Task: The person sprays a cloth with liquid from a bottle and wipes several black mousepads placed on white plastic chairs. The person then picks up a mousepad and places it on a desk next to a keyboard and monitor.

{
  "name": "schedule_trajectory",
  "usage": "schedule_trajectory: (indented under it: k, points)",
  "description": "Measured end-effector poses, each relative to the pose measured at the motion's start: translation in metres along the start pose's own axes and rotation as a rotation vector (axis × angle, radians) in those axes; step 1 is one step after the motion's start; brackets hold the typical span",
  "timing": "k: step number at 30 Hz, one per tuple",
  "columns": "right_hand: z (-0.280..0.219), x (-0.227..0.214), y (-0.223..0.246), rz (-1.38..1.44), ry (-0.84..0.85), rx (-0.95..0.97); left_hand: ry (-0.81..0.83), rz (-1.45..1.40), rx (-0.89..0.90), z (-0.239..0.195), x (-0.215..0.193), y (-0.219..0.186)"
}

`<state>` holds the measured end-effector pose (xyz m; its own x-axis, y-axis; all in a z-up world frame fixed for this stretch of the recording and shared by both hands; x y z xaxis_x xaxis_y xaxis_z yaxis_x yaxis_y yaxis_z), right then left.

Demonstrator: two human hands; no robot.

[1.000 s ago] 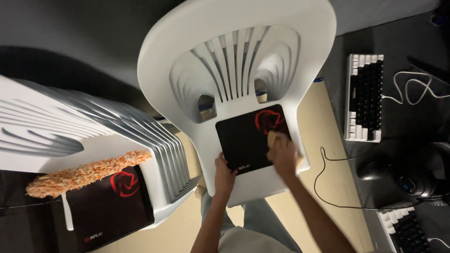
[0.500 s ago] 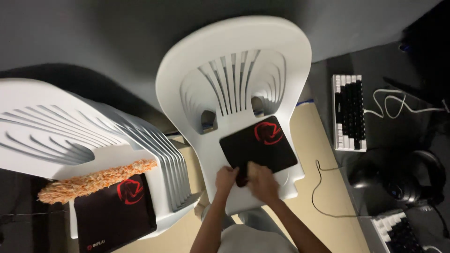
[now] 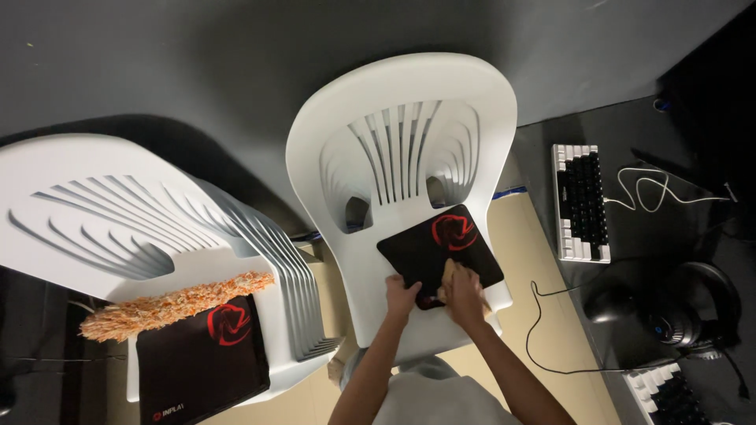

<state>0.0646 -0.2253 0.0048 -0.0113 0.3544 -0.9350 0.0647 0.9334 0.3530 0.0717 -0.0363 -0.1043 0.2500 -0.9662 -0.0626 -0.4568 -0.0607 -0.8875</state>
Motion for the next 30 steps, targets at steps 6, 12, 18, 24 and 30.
schedule_trajectory:
  k: [6,12,18,24,30]
  points:
    - [0.014,-0.007,0.010,0.239,-0.009,0.116,0.139,-0.233,0.001,-0.045,-0.034,-0.113]
    - [0.026,-0.021,0.088,0.888,0.132,0.335,0.220,-0.337,-0.018,-0.073,-0.091,-0.149]
    - [-0.003,0.121,0.162,1.366,0.797,0.284,0.178,-0.625,-0.237,-0.126,-0.193,-0.200]
    - [-0.065,0.159,0.284,1.449,1.070,0.426,-0.007,-0.566,-0.156,-0.142,-0.382,-0.180]
    - [-0.084,0.146,0.429,1.384,0.806,0.090,-0.052,-0.147,0.115,-0.165,-0.577,-0.175]
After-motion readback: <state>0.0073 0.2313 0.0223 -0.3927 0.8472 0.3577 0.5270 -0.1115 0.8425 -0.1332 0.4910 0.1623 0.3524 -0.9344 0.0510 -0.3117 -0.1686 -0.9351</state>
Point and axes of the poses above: each hand's wrist, its own z-axis towards the middle knuckle, its own x-axis out of the palm, y = z × x, the point moved 6 cm from there along z, towards the middle knuckle, and after that the axes turned 10 degrees about -z, right-handed, at the moved point
